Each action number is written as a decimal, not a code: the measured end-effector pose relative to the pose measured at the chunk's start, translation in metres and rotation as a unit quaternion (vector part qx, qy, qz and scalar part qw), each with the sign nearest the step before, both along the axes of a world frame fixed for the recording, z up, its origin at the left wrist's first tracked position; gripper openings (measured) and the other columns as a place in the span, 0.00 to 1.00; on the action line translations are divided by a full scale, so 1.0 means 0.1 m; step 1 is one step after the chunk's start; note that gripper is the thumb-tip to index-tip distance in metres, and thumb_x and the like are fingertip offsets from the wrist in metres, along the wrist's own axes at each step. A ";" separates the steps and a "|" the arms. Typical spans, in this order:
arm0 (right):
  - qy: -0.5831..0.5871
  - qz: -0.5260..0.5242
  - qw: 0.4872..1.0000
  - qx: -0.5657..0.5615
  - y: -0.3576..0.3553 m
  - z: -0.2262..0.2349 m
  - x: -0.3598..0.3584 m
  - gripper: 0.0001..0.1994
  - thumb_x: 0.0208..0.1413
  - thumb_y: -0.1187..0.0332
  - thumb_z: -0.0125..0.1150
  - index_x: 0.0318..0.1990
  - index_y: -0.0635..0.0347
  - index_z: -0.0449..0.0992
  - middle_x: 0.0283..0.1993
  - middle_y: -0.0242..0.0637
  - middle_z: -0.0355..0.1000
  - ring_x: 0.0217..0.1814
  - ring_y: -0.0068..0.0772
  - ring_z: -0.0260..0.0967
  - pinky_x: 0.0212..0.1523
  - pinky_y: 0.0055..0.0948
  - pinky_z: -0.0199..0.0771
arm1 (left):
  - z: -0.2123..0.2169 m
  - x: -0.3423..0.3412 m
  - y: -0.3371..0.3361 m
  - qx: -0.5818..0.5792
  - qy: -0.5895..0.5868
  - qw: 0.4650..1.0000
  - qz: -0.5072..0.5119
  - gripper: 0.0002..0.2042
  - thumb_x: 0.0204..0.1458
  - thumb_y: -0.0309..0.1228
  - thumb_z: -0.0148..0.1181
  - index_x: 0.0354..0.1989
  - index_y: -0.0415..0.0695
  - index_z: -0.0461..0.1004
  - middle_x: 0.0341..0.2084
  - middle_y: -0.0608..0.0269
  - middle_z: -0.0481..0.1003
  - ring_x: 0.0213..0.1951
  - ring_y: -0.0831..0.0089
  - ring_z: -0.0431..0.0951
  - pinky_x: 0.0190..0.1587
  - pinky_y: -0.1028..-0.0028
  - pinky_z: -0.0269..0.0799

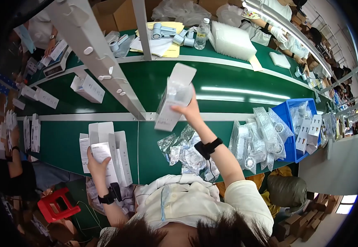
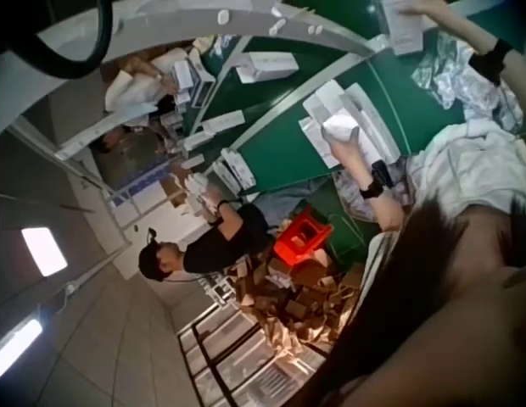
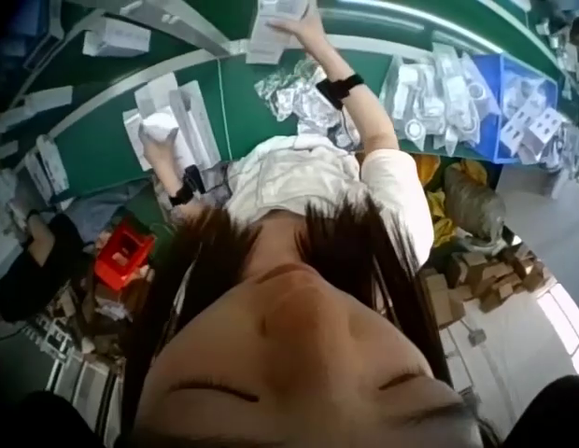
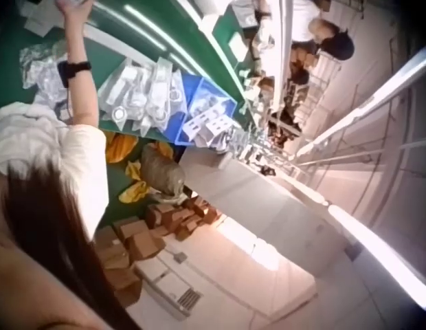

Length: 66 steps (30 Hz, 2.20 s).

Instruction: The person packages handheld fans by placing a charging cable and a bubble-wrapped fan into a cardboard box. They repeat this process for several units, occasionally organizing the boxes and components on the assembly line.

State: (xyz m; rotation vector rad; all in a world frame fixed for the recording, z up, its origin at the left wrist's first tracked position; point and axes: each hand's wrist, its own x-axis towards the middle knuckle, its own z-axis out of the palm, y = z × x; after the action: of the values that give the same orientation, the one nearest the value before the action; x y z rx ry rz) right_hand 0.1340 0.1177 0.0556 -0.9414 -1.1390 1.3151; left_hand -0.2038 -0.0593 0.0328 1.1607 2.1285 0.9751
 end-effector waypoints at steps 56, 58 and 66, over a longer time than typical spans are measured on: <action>-0.604 0.294 0.741 -0.014 -0.14 1.52 -0.29 0.18 0.36 0.62 0.59 0.33 0.69 0.75 0.24 0.36 0.71 0.27 0.23 0.65 0.30 0.23 0.63 | -0.43 1.53 0.65 0.283 -0.128 0.904 -0.293 0.42 0.27 0.28 0.72 0.48 0.46 0.43 0.49 0.51 0.55 0.52 0.60 0.60 0.53 0.66 0.59; -0.609 0.304 0.733 -0.011 -0.08 1.54 -0.33 0.18 0.36 0.61 0.59 0.31 0.69 0.75 0.23 0.37 0.71 0.26 0.24 0.66 0.30 0.24 0.64 | -0.46 1.49 0.63 0.285 -0.126 0.905 -0.290 0.42 0.28 0.28 0.71 0.48 0.46 0.43 0.49 0.51 0.55 0.52 0.60 0.60 0.53 0.66 0.59; -0.503 0.299 0.809 -0.060 0.14 1.50 -0.14 0.17 0.35 0.60 0.58 0.27 0.69 0.76 0.20 0.40 0.70 0.23 0.31 0.67 0.29 0.26 0.67 | -0.49 1.44 0.60 0.302 -0.136 0.901 -0.282 0.43 0.28 0.27 0.71 0.48 0.47 0.42 0.50 0.50 0.54 0.52 0.60 0.61 0.53 0.65 0.58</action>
State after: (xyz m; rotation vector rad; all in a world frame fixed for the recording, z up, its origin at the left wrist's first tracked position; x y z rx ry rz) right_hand 0.1197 0.1319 0.2061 -1.5278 -2.3409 1.3785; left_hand -0.0600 0.0011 -0.0163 1.6800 1.1684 1.4398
